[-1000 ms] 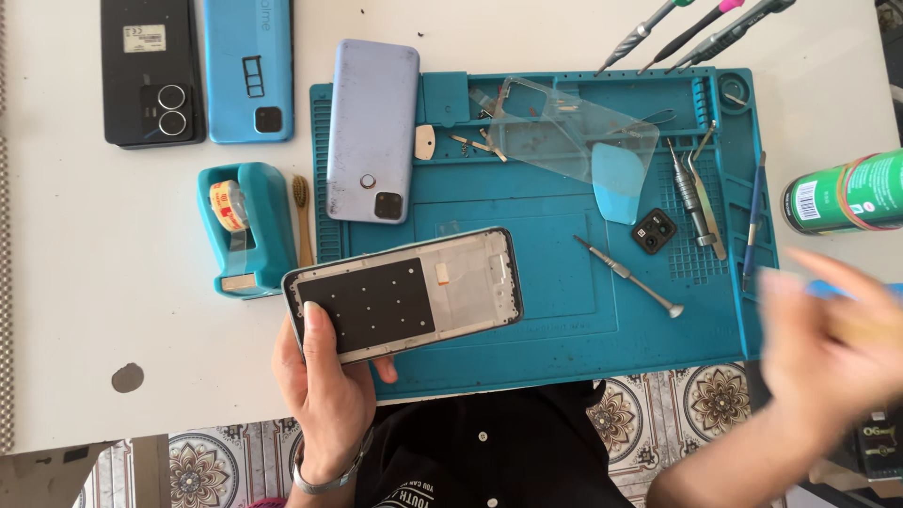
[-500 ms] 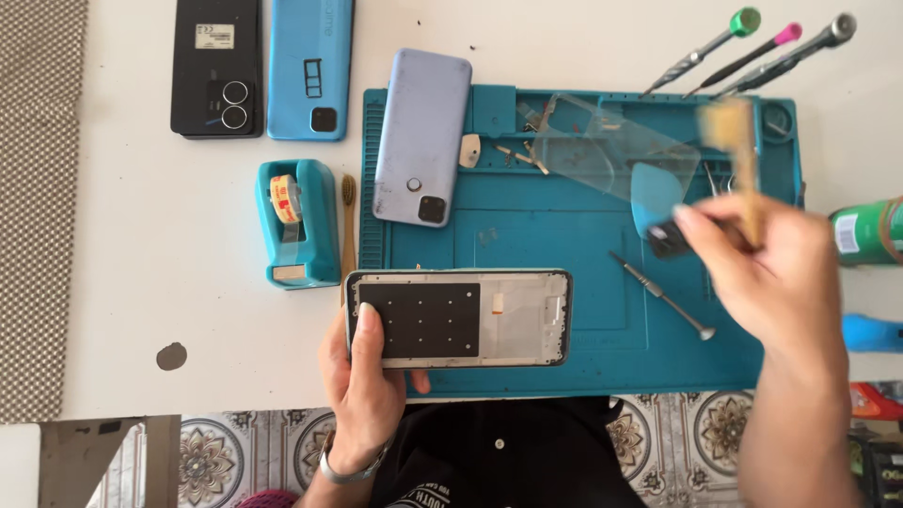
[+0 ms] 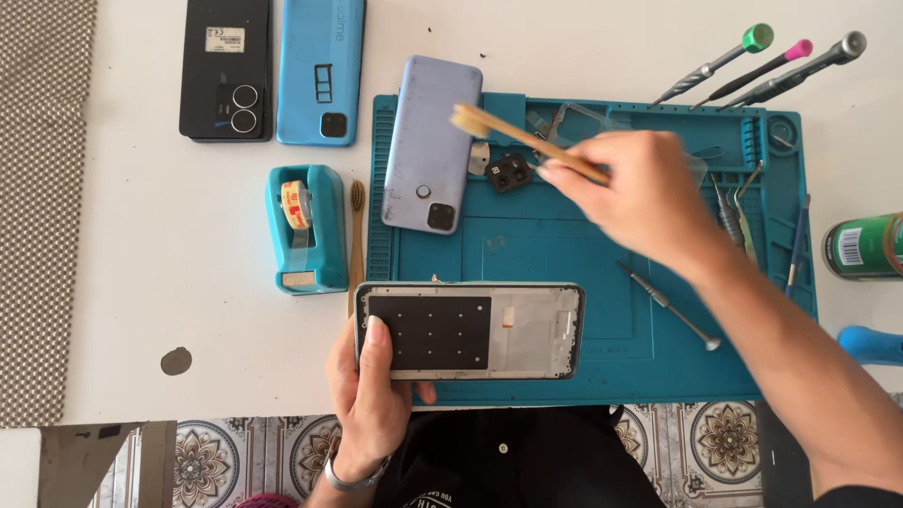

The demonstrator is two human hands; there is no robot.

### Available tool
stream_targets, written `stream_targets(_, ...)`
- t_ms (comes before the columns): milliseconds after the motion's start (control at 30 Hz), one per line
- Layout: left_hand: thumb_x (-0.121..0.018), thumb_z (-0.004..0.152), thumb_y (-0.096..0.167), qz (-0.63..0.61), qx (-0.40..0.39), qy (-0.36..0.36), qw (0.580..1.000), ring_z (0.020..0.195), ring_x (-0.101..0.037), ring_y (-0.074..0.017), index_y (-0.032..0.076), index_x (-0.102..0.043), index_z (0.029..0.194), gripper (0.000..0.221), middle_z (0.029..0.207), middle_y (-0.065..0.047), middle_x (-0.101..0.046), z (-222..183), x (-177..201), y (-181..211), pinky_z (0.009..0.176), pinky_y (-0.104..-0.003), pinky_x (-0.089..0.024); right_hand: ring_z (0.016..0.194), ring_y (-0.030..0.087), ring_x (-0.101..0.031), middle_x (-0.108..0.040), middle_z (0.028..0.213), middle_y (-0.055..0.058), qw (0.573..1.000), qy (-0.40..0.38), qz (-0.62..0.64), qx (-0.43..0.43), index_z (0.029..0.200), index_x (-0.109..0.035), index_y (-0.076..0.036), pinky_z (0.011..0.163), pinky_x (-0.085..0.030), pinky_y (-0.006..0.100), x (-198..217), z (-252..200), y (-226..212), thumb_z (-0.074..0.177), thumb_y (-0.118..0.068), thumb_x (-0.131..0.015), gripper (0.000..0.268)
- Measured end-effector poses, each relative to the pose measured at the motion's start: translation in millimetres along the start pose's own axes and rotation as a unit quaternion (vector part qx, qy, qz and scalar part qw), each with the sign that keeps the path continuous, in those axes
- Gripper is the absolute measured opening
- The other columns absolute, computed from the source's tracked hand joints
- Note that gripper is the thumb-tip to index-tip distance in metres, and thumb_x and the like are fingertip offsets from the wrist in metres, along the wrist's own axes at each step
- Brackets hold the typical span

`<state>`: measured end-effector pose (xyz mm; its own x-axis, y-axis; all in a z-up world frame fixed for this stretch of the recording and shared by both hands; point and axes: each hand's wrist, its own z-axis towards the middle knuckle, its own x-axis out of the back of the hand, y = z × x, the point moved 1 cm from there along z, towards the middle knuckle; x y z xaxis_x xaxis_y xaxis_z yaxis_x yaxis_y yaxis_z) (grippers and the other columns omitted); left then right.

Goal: The person cleans the back and edges of a disassembled smartphone using a toothbrush, a plastic pry tool, and a screwdriver. They also apply a small piece of tape to the interior of the device.

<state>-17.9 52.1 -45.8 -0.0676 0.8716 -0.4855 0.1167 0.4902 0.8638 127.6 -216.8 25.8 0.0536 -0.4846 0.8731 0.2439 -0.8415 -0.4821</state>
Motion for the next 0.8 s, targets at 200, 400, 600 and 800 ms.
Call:
stream_targets(200,-0.044,0.11,0.023,0.001,-0.011,-0.004,1.0,0.048,-0.058,-0.0165,-0.004,-0.057,0.106,0.03,0.074,-0.012,-0.065,-1.9,3.4,-5.7,0.043,-0.027,-0.047,0.083,0.024,-0.07,-0.073,0.109,0.017,0.968,0.069,-0.212,0.118,0.107,-0.074,0.006,0.073,-0.056,0.033,44.9,-34.7,37.4,0.07,-0.041,-0.092,0.062)
stream_targets(400,-0.042,0.11,0.024,-0.008,-0.015,0.016,1.0,0.048,-0.057,-0.0156,-0.006,-0.059,0.11,0.034,0.077,-0.013,-0.067,-3.0,1.0,-5.9,0.042,-0.026,-0.045,0.084,0.024,-0.072,-0.073,0.12,0.013,0.99,0.042,-0.134,0.017,0.121,-0.073,0.0,0.07,-0.058,0.034,52.8,-49.4,55.9,0.071,-0.036,-0.094,0.065)
stream_targets(600,-0.042,0.111,0.024,-0.027,-0.026,0.009,0.999,0.048,-0.056,-0.0154,-0.006,-0.058,0.11,0.033,0.077,-0.014,-0.068,-1.5,0.8,-8.0,0.044,-0.026,-0.045,0.075,0.02,-0.067,-0.072,0.104,0.012,0.986,0.089,-0.114,0.078,0.115,-0.074,-0.002,0.06,-0.051,0.031,83.7,-76.9,44.6,0.077,-0.029,-0.088,0.048)
stream_targets(800,-0.043,0.11,0.025,-0.017,-0.021,-0.004,1.0,0.048,-0.057,-0.0152,-0.006,-0.059,0.107,0.035,0.075,-0.013,-0.066,-2.4,1.9,-4.2,0.042,-0.027,-0.046,0.043,0.012,-0.055,-0.068,0.07,0.007,0.995,0.076,-0.057,-0.003,0.096,-0.07,0.001,0.039,-0.038,0.029,59.0,-73.8,15.3,0.088,-0.036,-0.074,0.038)
